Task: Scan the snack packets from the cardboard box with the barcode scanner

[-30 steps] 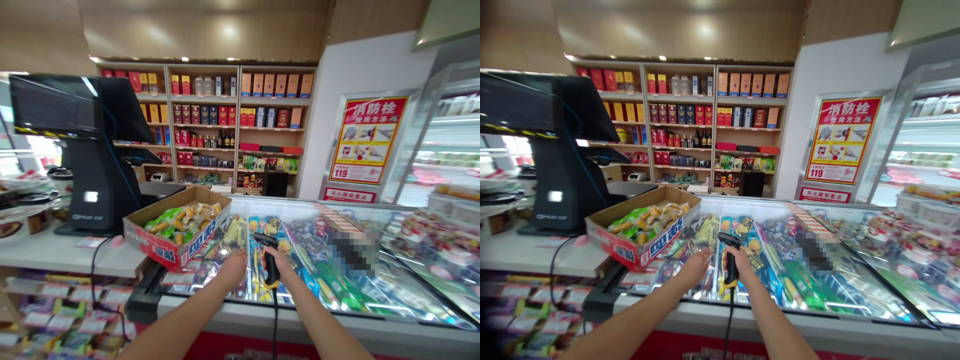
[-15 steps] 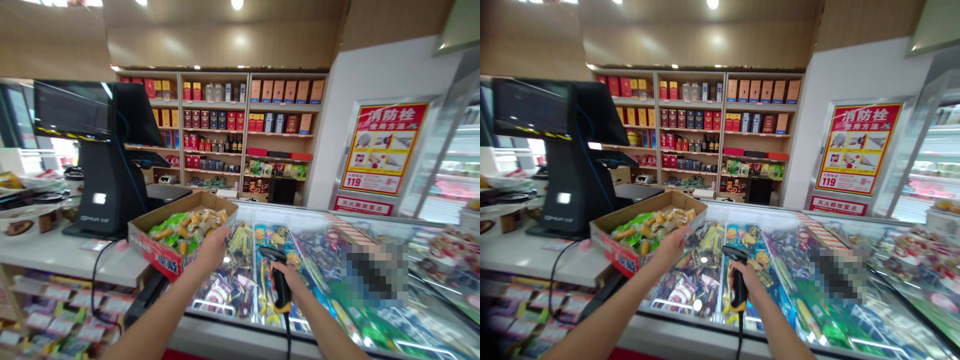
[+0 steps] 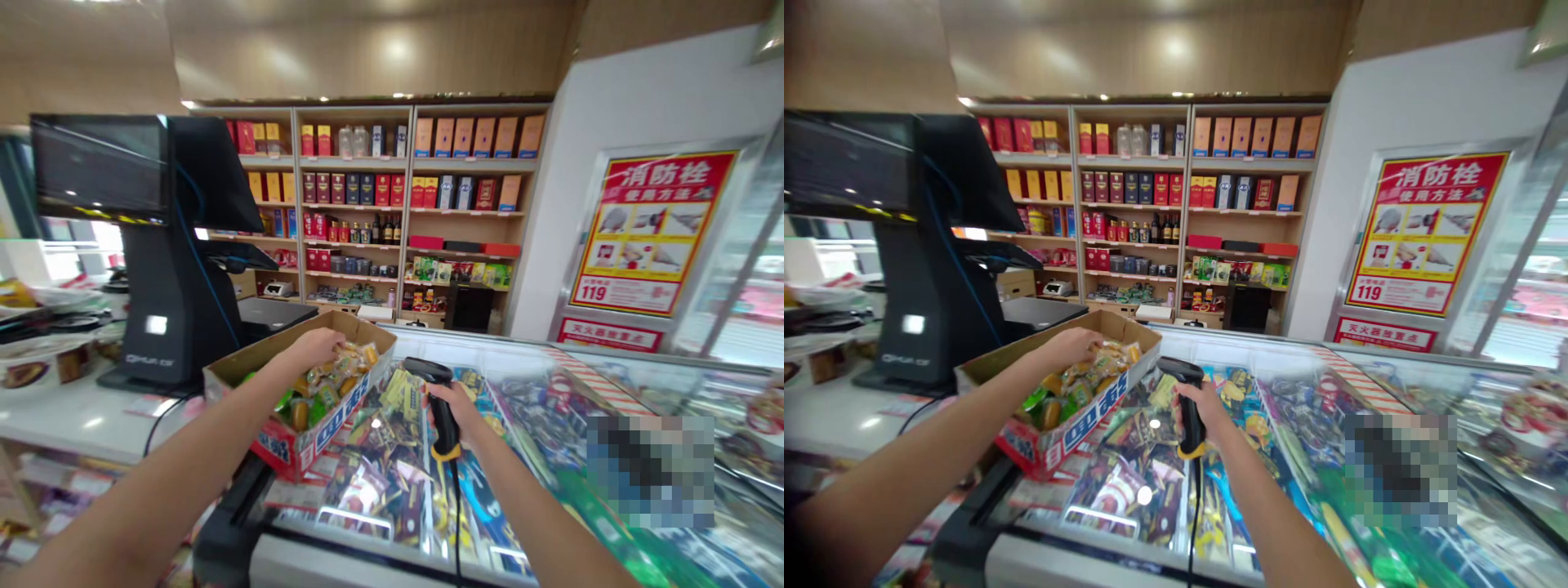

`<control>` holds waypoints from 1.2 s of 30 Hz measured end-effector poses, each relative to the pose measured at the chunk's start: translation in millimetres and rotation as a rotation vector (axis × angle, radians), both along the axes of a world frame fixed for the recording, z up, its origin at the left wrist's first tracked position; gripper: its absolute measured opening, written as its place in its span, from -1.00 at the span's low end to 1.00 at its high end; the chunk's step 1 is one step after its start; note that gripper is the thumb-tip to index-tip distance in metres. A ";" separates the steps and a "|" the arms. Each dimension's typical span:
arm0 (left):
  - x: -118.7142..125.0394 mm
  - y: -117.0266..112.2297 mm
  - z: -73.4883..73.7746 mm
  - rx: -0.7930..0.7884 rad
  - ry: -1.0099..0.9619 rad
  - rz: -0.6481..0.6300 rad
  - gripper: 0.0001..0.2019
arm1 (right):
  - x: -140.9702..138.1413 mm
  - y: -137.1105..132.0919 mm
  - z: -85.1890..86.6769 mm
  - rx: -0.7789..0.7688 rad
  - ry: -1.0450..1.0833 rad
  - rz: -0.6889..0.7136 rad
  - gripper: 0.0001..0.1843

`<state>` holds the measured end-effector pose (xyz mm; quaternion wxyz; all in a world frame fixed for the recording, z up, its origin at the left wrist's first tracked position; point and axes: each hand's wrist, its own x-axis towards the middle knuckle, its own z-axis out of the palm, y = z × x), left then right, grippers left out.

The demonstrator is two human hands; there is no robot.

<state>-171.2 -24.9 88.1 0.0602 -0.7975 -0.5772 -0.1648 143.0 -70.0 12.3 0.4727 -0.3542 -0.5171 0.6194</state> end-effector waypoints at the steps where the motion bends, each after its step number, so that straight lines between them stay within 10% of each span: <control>1: -1.2 -3.1 5.0 0.050 0.021 0.062 -0.83 | -0.3 1.7 -2.3 0.008 0.008 0.007 -0.68; 7: 41.7 -32.2 7.5 0.221 -0.669 0.192 -0.81 | 9.6 5.8 -17.0 0.012 0.068 0.052 -0.69; 12: 124.0 -36.2 -56.0 -0.147 -1.732 -0.146 -0.75 | 20.7 3.5 -17.8 0.003 0.105 0.012 -0.66; 16: 150.0 -22.7 -116.2 -0.222 -2.146 -0.214 -0.76 | 21.5 -1.6 -17.5 0.012 0.098 -0.011 -0.67; 22: 143.2 -1.7 -153.8 -0.243 -2.157 -0.290 -0.72 | 13.9 -3.8 -21.0 -0.017 0.041 -0.011 -0.69; 36: 144.4 -3.3 -146.4 -0.215 -2.107 -0.321 -0.70 | 11.1 -7.0 -17.8 -0.095 0.017 -0.032 -0.72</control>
